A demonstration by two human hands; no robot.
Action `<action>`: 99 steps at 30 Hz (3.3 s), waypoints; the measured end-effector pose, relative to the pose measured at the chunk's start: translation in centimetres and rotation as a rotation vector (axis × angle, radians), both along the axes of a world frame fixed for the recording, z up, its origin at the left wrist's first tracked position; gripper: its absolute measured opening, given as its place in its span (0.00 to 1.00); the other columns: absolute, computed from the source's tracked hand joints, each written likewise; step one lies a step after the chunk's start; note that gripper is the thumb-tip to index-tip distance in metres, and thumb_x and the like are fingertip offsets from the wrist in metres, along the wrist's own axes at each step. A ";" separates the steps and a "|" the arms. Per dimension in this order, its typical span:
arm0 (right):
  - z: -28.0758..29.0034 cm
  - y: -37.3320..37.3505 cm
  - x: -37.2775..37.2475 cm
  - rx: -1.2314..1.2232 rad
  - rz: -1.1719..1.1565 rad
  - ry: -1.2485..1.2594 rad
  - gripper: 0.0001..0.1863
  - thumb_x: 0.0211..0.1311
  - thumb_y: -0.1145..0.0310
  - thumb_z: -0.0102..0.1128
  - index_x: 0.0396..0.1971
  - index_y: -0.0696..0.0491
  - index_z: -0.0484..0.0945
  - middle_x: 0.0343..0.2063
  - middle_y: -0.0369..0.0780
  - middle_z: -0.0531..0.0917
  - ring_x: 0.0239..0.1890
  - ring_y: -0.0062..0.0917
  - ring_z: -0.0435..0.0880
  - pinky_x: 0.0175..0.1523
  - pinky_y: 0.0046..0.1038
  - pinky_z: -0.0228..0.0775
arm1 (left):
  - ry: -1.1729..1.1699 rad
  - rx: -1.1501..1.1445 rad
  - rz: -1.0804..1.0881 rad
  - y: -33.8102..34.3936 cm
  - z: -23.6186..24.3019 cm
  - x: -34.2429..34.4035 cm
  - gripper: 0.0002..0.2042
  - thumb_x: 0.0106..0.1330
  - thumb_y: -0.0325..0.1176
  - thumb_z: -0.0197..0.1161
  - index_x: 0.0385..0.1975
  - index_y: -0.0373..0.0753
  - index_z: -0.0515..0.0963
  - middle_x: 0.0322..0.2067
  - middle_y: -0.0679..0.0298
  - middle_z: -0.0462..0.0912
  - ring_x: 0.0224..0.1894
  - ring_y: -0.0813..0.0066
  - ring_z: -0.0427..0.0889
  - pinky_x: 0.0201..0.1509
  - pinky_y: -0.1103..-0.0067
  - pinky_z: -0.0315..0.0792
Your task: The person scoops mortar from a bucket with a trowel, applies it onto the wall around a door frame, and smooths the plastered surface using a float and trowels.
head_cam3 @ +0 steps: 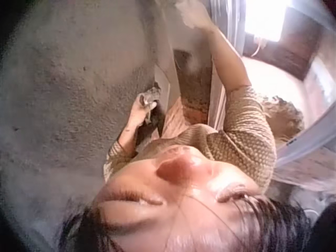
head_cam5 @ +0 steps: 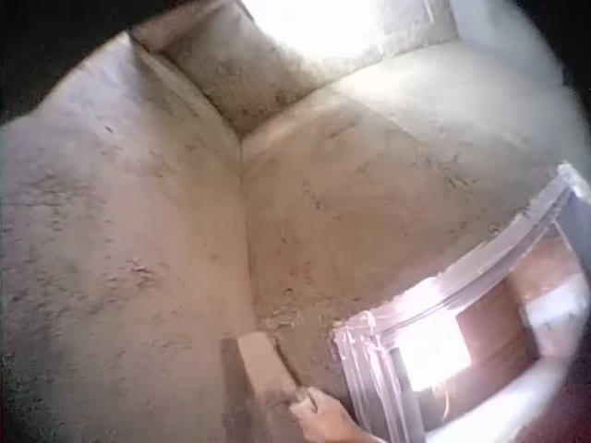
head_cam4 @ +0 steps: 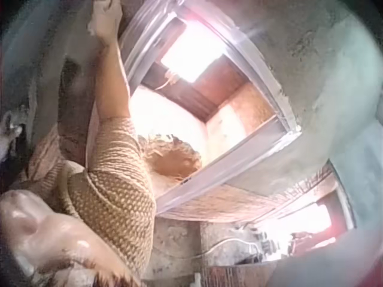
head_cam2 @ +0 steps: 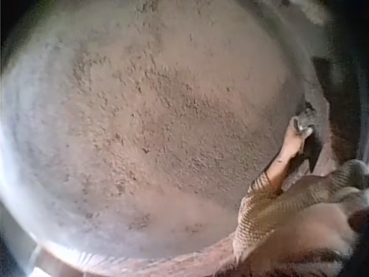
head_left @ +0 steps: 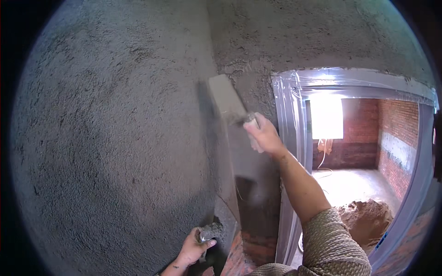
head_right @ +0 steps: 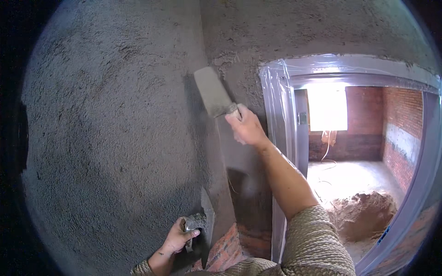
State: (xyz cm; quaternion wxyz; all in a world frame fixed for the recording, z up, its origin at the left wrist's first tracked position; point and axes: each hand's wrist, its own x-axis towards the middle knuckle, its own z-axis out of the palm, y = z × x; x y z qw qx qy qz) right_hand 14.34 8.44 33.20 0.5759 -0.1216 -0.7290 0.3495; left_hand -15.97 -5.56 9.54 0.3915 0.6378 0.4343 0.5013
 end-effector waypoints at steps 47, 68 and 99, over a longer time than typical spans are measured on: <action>8.1 4.0 -5.5 0.242 -1.227 -0.285 0.19 0.61 0.59 0.43 0.38 0.62 0.64 0.31 0.54 0.81 0.37 0.50 0.80 0.43 0.44 0.71 | 0.180 0.056 0.052 0.3 -0.3 -0.1 0.23 0.53 0.33 0.70 0.45 0.33 0.67 0.36 0.59 0.76 0.35 0.72 0.75 0.44 0.77 0.70; 7.8 0.9 -1.2 0.289 -1.278 -0.048 0.15 0.61 0.64 0.43 0.38 0.63 0.64 0.31 0.54 0.80 0.35 0.47 0.80 0.42 0.41 0.71 | 0.097 0.069 0.034 -0.1 -0.3 0.1 0.24 0.53 0.28 0.69 0.47 0.32 0.65 0.38 0.57 0.76 0.37 0.71 0.76 0.46 0.77 0.69; -22.0 -10.2 -8.5 -0.104 -0.385 -0.045 0.19 0.59 0.62 0.54 0.45 0.60 0.69 0.42 0.50 0.72 0.44 0.37 0.71 0.52 0.31 0.62 | -0.481 0.078 -0.275 1.6 -1.6 10.8 0.15 0.66 0.29 0.55 0.51 0.35 0.69 0.46 0.59 0.74 0.44 0.76 0.71 0.49 0.82 0.66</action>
